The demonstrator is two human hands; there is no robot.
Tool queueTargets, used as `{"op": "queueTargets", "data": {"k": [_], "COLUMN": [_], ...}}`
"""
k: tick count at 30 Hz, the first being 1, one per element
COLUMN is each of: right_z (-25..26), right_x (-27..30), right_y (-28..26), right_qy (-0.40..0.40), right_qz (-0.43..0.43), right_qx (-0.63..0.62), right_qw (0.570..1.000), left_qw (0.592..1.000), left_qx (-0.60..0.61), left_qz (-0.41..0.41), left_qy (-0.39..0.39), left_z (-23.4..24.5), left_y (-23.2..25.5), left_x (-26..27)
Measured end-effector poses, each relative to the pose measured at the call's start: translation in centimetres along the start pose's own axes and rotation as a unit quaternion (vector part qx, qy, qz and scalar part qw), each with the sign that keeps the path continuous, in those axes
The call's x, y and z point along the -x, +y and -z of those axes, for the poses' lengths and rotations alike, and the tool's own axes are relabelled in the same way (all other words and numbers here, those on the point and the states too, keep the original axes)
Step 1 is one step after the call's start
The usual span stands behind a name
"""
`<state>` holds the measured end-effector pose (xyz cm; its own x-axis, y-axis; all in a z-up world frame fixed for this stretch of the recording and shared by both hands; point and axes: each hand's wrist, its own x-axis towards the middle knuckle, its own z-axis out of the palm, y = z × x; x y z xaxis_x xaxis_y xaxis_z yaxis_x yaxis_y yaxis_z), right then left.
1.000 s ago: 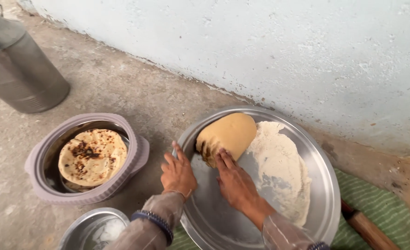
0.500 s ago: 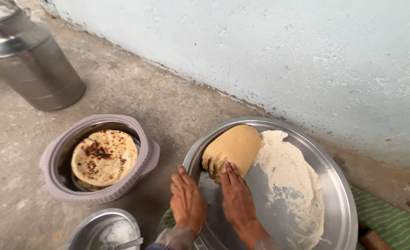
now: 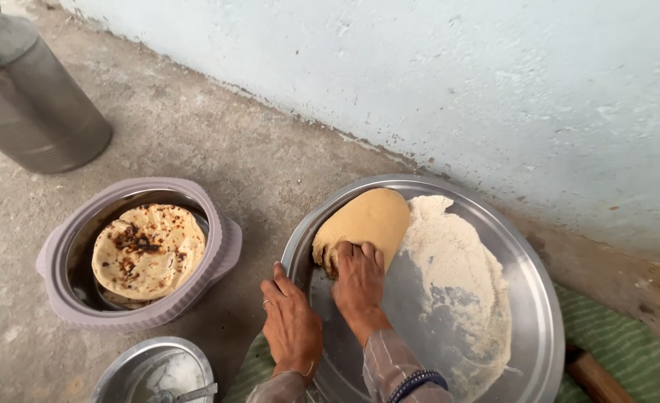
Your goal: Making and cooking traditional flatbread (roti) on an outdoor mud stove.
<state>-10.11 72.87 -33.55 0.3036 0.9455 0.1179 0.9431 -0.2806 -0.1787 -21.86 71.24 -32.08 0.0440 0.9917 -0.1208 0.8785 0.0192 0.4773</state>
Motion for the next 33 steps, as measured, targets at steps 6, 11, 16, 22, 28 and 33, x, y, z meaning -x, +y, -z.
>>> {"op": "queueTargets", "data": {"k": [6,11,16,22,28,33], "right_z": [-0.1,0.3,-1.5,-4.1,-3.3,-2.1], "right_x": [0.2,5.1,4.9,2.5,-0.4,1.7], "right_y": [1.4,1.1,2.0,0.7,0.0,0.9], "right_qy": [-0.137,-0.055,0.113,0.127,0.023,-0.174], "right_qz": [-0.007,0.063,0.187,0.177,0.09,0.144], "right_qx": [-0.039,-0.071,-0.148,-0.111,-0.043,0.066], "right_qw": [0.99,0.994,0.965,0.97,0.995,0.972], "left_qw": [0.999,0.999,0.999,1.0,0.999,0.999], "left_qx": [0.036,0.037,0.037,0.014,0.024,0.029], "left_qz": [0.019,0.01,0.009,0.023,0.019,0.017], "left_qy": [0.013,0.022,0.009,0.008,0.019,0.004], "left_z": [0.0,0.1,0.6,-0.3,-0.5,-0.5], "left_y": [-0.1,-0.3,0.0,-0.5,-0.4,-0.6], "left_x": [0.4,0.4,1.1,0.5,0.0,0.0]}}
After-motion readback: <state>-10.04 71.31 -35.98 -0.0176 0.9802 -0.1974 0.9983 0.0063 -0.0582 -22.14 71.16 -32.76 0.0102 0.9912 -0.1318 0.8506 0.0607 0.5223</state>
